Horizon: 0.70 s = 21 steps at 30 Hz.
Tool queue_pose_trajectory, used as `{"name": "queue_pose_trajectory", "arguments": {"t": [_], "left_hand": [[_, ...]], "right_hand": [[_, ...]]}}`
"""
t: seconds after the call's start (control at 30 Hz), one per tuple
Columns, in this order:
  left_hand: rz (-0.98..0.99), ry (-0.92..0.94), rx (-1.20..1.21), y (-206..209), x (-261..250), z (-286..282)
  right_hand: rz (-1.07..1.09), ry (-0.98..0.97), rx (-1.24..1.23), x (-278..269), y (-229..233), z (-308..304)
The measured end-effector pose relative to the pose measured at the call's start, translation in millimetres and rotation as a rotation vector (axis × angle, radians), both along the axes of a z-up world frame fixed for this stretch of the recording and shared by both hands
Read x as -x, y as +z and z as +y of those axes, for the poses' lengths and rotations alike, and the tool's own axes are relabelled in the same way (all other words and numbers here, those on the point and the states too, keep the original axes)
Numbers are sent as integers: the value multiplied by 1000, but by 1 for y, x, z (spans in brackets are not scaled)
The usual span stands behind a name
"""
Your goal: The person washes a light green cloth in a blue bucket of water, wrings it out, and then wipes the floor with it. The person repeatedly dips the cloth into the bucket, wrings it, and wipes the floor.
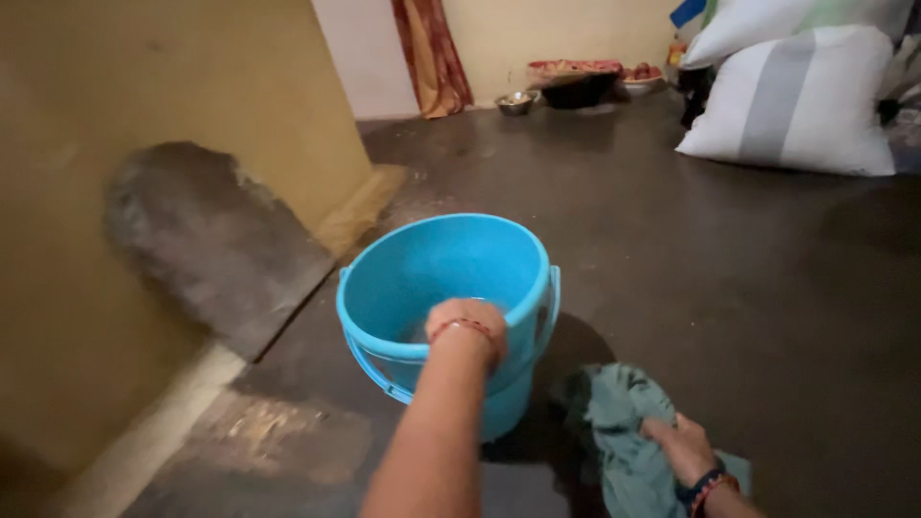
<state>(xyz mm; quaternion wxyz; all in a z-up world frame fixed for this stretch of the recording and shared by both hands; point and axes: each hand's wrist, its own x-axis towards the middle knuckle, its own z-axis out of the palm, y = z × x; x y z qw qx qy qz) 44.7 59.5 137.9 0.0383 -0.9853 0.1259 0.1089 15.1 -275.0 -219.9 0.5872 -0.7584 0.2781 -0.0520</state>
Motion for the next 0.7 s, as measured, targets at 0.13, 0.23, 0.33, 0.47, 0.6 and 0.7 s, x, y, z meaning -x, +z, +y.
{"name": "queue_pose_trajectory", "arguments": {"t": [0.13, 0.23, 0.33, 0.47, 0.6, 0.7], "left_hand": [[0, -18, 34, -9, 51, 15], [85, 18, -2, -10, 78, 37], [13, -1, 30, -14, 112, 57], [265, 34, 252, -4, 145, 89], [493, 283, 703, -23, 153, 102], [490, 204, 732, -69, 139, 114]], "right_hand": [[-168, -159, -409, 20, 55, 29], [-426, -135, -726, 36, 166, 60], [-503, -40, -793, 61, 275, 86], [-671, 185, -864, 87, 376, 117], [-668, 394, -910, 102, 433, 168], [-545, 451, -963, 130, 426, 222]]}}
